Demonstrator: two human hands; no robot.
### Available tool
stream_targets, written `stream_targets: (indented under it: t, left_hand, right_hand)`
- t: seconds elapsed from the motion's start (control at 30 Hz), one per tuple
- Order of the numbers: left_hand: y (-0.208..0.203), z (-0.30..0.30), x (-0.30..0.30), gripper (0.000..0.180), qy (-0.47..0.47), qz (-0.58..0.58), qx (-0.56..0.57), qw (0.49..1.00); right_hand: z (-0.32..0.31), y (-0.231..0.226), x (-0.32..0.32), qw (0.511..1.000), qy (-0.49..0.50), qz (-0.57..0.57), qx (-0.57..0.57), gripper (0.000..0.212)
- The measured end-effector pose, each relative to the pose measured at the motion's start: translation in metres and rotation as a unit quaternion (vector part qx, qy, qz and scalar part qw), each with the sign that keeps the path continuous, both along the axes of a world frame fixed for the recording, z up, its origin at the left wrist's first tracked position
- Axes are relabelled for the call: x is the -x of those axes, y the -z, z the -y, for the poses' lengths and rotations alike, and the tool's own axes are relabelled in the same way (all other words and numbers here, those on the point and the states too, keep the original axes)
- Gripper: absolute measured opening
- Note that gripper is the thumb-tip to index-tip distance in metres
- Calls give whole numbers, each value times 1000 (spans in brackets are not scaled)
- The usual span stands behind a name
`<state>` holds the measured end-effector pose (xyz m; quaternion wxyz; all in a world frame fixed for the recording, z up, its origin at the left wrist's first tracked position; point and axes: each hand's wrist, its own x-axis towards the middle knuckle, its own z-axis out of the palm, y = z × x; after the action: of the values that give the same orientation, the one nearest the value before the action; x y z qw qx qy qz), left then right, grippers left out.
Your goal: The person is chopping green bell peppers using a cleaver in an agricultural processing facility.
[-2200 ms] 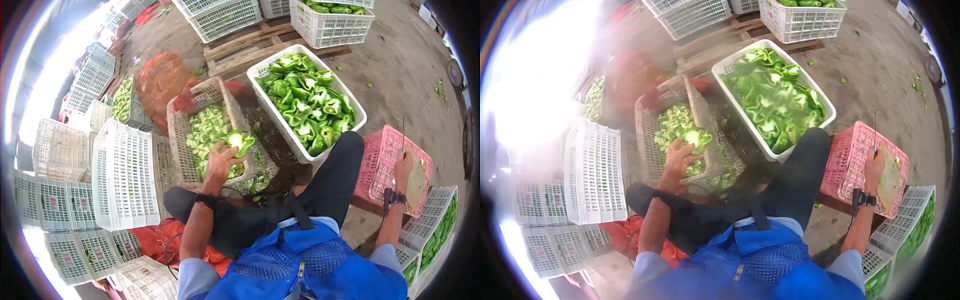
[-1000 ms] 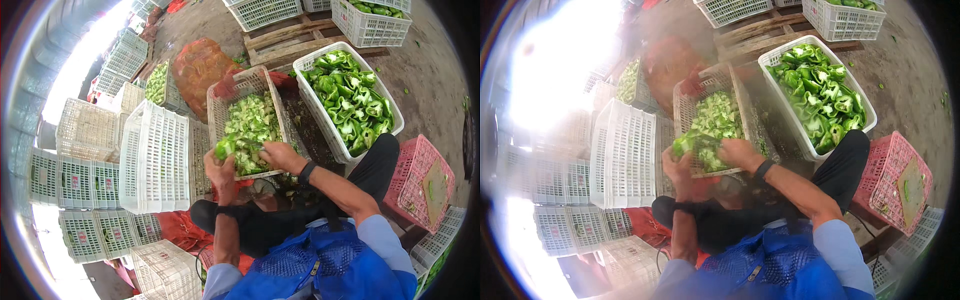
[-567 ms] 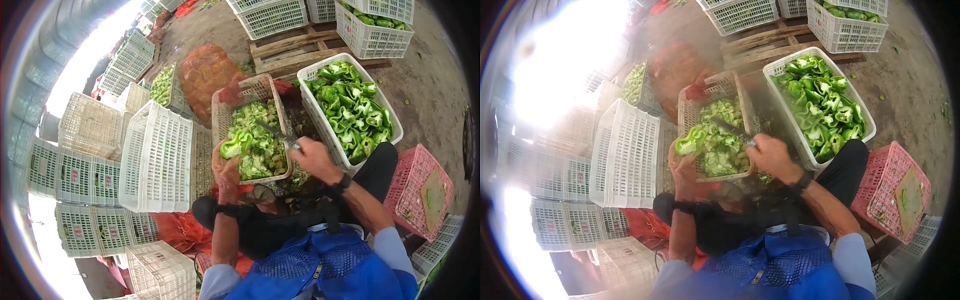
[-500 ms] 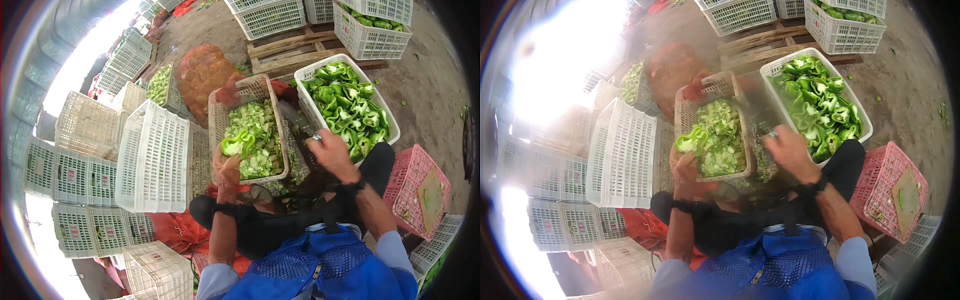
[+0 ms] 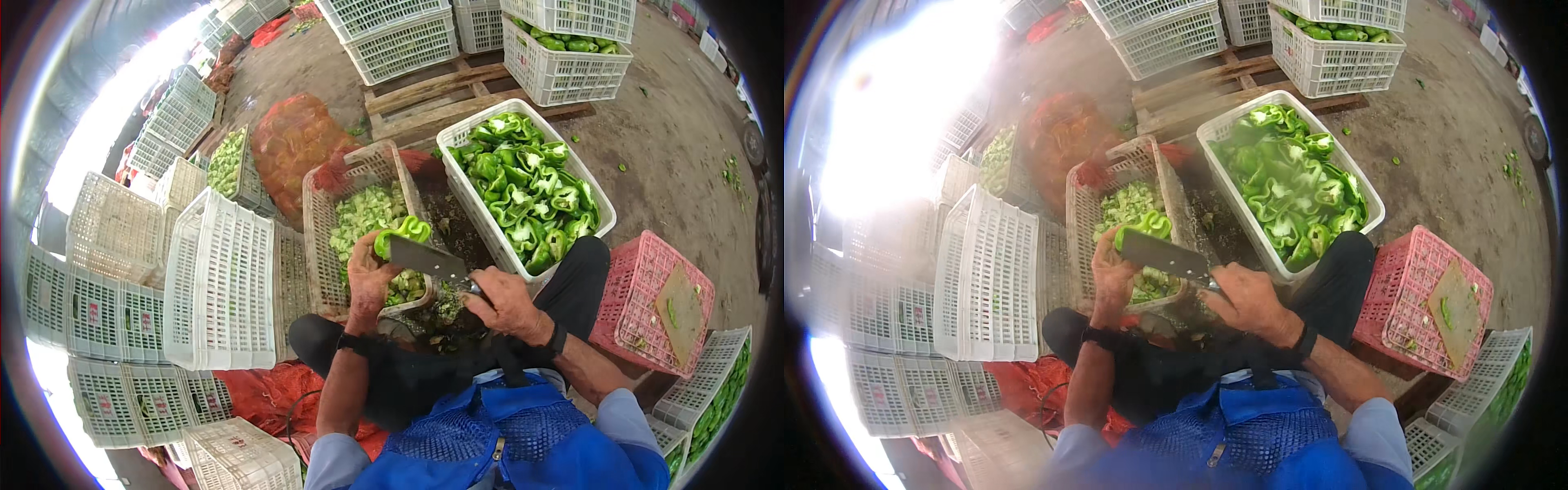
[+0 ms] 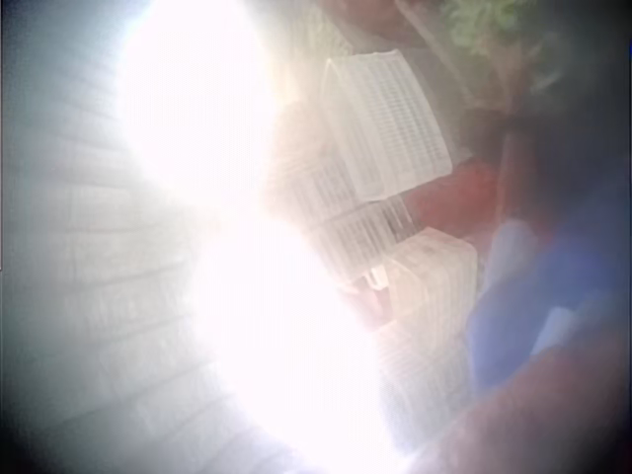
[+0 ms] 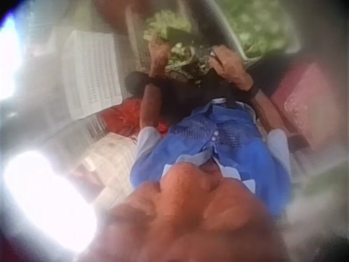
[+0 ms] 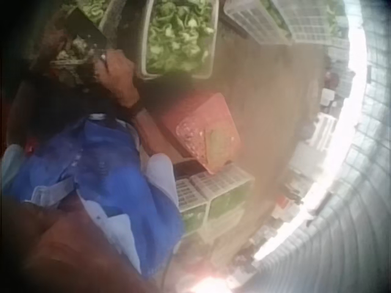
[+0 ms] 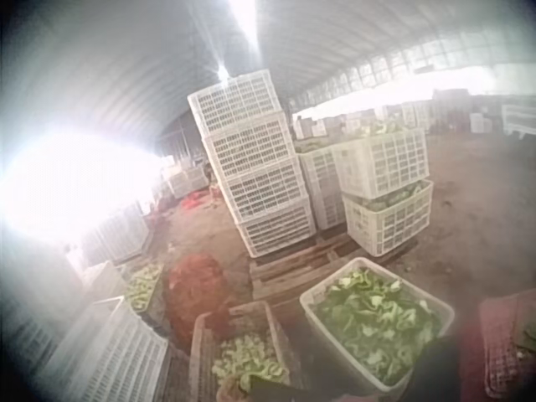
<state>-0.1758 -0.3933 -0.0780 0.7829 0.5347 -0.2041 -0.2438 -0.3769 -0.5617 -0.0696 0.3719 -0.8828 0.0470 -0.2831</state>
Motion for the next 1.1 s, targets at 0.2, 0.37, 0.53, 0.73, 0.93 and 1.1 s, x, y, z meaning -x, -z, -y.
stream_targets:
  t: [0.2, 0.37, 0.53, 0.73, 0.93, 1.1]
  left_hand:
    - [7, -14, -4, 61, -31, 48, -83, 995]
    - [-12, -16, 5, 60, -25, -12, -5, 1000]
    - [-1, -25, -6, 55, -65, 47, -31, 996]
    - [-13, -31, -9, 48, -255, 323, -319, 854]
    - [-9, -41, -17, 50, -244, 213, -180, 929]
    - [-23, -47, -13, 53, -142, 38, -14, 989]
  right_hand:
    - [-1, 3, -21, 997, -51, -28, 60, 30]
    - [6, 12, -27, 991, -4, -19, 130, 30]
    - [-3, 19, -45, 985, 11, 40, 170, 33]
    - [-29, 20, -75, 987, 33, 33, 151, 29]
    - [-10, 23, -72, 981, 143, 4, -133, 20]
    - [35, -1, -29, 974, 217, -10, -71, 20]
